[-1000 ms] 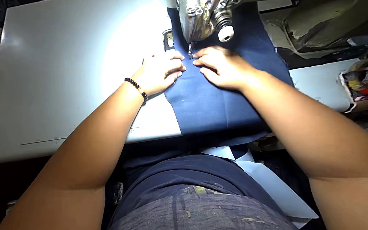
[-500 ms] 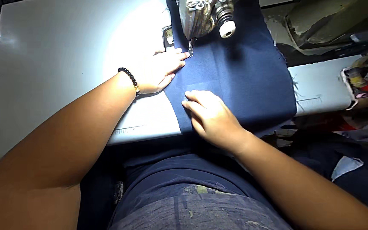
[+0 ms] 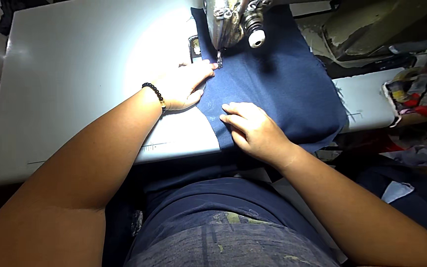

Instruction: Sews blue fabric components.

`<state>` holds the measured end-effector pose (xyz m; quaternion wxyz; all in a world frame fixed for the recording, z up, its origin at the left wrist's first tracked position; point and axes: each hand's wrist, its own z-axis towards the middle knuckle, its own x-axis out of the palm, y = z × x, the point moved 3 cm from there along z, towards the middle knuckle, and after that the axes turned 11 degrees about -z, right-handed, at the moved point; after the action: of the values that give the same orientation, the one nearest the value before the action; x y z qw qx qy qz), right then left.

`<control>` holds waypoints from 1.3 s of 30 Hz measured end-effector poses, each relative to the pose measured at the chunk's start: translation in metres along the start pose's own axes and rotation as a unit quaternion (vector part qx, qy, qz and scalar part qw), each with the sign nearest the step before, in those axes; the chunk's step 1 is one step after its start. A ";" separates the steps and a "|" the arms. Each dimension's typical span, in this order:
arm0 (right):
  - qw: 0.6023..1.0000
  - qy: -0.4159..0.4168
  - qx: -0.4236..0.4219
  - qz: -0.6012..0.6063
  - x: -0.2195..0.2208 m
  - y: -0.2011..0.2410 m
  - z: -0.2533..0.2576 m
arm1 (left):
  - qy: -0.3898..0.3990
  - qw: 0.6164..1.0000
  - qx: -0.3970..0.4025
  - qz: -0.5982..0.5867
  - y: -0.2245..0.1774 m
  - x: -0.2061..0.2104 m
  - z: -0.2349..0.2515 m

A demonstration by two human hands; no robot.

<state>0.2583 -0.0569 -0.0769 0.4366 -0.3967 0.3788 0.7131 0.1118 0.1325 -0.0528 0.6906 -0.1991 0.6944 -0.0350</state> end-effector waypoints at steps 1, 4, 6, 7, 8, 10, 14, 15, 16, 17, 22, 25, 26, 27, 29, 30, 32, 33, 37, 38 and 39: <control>1.000 0.001 -0.002 0.000 -0.001 -0.002 0.000 | 0.001 1.000 -0.004 0.006 0.000 0.000 0.000; 1.000 0.001 -0.010 0.010 -0.003 -0.011 0.000 | -0.002 1.000 -0.011 -0.004 0.000 0.001 0.000; 1.000 0.005 -0.018 0.012 -0.006 -0.016 0.000 | -0.011 1.000 -0.016 -0.003 -0.001 0.002 -0.001; 1.000 0.008 -0.021 0.012 -0.008 -0.019 0.001 | -0.010 1.000 -0.020 -0.004 -0.002 0.002 -0.001; 1.000 0.011 -0.024 0.013 -0.010 -0.022 0.001 | -0.008 1.000 -0.024 -0.004 -0.003 0.001 -0.001; 0.999 0.022 -0.027 0.010 -0.012 -0.029 0.001 | -0.012 0.999 -0.031 -0.005 -0.003 0.002 0.000; 0.998 0.033 -0.047 -0.002 -0.023 -0.048 0.005 | -0.019 0.999 -0.051 0.000 -0.007 0.002 -0.001; 0.998 0.041 -0.051 -0.006 -0.026 -0.053 0.007 | -0.018 0.998 -0.058 0.002 -0.008 0.002 -0.001; 0.997 0.052 -0.054 -0.009 -0.029 -0.059 0.009 | -0.019 0.998 -0.064 0.001 -0.009 0.003 0.000; 0.996 0.067 -0.056 -0.013 -0.032 -0.065 0.011 | -0.024 0.997 -0.072 -0.002 -0.010 0.004 0.000; 0.991 0.112 -0.056 -0.041 -0.044 -0.088 0.029 | -0.042 0.992 -0.113 -0.040 -0.017 0.006 0.004; 0.987 0.134 -0.052 -0.067 -0.049 -0.099 0.041 | -0.064 0.990 -0.120 -0.049 -0.021 0.009 0.005; 0.985 0.147 -0.044 -0.076 -0.051 -0.102 0.045 | -0.064 0.988 -0.129 -0.051 -0.022 0.008 0.005; 0.983 0.160 -0.035 -0.087 -0.052 -0.105 0.050 | -0.061 0.987 -0.139 -0.052 -0.024 0.008 0.006; 0.976 0.189 -0.010 -0.112 -0.053 -0.113 0.062 | -0.063 0.985 -0.153 -0.048 -0.025 0.008 0.008; 0.973 0.194 -0.001 -0.123 -0.053 -0.117 0.068 | -0.072 0.984 -0.155 -0.046 -0.025 0.009 0.009; 0.972 0.189 0.004 -0.137 -0.051 -0.126 0.081 | -0.098 0.981 -0.161 -0.041 -0.025 0.010 0.013; 0.972 0.187 0.003 -0.145 -0.049 -0.130 0.088 | -0.105 0.979 -0.173 -0.034 -0.026 0.011 0.015; 0.963 0.201 0.036 -0.174 -0.043 -0.133 0.110 | -0.124 0.965 -0.229 -0.012 -0.023 0.017 0.018; 0.963 0.196 0.041 -0.178 -0.043 -0.130 0.110 | -0.124 0.964 -0.234 -0.012 -0.022 0.019 0.018; 0.965 0.187 0.044 -0.180 -0.044 -0.124 0.107 | -0.119 0.965 -0.232 -0.016 -0.021 0.018 0.017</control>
<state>0.3608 0.0651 -0.0188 0.4963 -0.5653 0.4069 0.5183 0.1342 0.1112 -0.0642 0.7024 -0.3680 0.5930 0.1400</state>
